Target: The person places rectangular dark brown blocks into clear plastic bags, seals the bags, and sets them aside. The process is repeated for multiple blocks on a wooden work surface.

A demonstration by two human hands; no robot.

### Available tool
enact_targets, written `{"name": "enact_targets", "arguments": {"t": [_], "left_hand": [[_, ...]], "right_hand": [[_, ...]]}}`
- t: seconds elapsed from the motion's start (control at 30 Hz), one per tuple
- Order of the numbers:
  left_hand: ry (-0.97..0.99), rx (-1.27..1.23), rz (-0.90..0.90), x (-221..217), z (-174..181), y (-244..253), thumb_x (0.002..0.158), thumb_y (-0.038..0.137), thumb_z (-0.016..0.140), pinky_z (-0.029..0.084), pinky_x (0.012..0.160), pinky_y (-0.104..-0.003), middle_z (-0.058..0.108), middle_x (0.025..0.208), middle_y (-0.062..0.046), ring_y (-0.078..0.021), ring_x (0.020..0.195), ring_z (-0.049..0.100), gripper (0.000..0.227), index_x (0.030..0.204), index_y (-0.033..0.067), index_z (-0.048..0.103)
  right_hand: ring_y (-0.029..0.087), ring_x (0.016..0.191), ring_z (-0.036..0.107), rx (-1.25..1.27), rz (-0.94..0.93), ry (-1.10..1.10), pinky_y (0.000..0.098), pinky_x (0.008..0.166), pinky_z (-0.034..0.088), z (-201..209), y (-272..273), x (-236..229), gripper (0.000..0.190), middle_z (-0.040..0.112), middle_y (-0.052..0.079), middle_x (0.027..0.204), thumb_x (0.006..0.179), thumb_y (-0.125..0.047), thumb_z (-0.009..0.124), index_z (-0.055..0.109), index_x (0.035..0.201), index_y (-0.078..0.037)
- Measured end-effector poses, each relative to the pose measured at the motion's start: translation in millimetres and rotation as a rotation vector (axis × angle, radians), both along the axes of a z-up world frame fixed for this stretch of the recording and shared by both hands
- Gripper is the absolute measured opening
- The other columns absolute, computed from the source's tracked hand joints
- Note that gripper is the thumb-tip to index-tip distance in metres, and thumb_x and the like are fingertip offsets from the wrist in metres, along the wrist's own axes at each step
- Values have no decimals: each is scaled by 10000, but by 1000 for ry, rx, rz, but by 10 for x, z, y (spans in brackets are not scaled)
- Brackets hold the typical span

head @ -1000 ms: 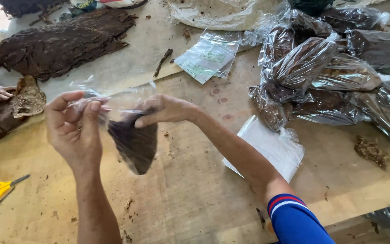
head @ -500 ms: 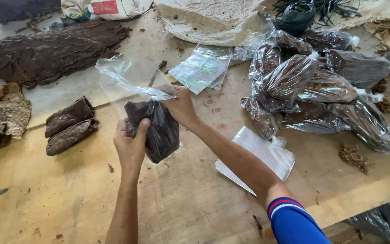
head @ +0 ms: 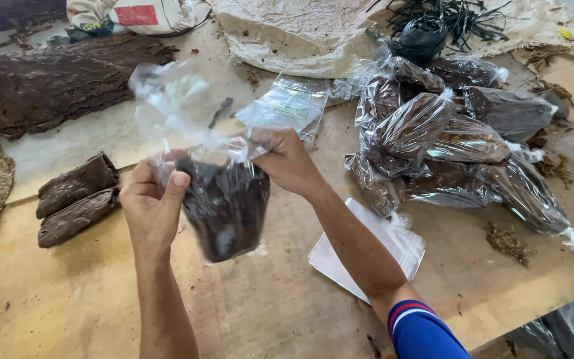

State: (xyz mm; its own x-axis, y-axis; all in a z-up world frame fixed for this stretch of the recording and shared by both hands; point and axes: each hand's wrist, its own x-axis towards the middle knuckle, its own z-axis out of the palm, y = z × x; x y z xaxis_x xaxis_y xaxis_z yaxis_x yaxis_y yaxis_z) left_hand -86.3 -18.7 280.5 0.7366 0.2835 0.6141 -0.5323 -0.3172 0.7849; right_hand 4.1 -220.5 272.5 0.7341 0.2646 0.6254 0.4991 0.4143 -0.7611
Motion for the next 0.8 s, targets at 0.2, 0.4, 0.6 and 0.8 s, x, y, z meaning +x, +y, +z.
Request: {"name": "enact_targets", "arguments": {"t": [0.2,0.4,0.6,0.8], "left_hand": [[27,-60,-103,60,224,-141,819,56,926,568,698,-270,714,799,-106,-112,691,691,258,957,-27,725],[-88,212,-14,-126,408,-229,983,28,785,600,616,-249,733,957,-180,-184,675,690,173,1093,-88,721],[-160,336,59,-192,502,-300,961,-13,805,490,591,-236,744,894,-205,-188,635,692,166,1047,-136,733],[-249,487,-36,-79,375,-233,964,114,802,640,744,-330,788,979,-156,-237,833,774,193,1069,-38,747]], "right_hand": [[97,653,686,-215,26,-158,263,667,557,161,-111,-189,228,738,35,700,1027,-171,654,781,854,-94],[104,732,644,-286,35,-213,231,670,526,228,-310,-184,282,711,4,805,1095,-309,557,764,1118,-119],[64,589,576,-301,233,-120,180,523,479,139,-413,-41,364,649,-16,716,1099,-392,540,767,1093,-107],[372,1405,591,-547,532,-622,511,1222,481,-23,-491,451,1026,555,218,1505,866,-775,472,495,1468,56]]}}
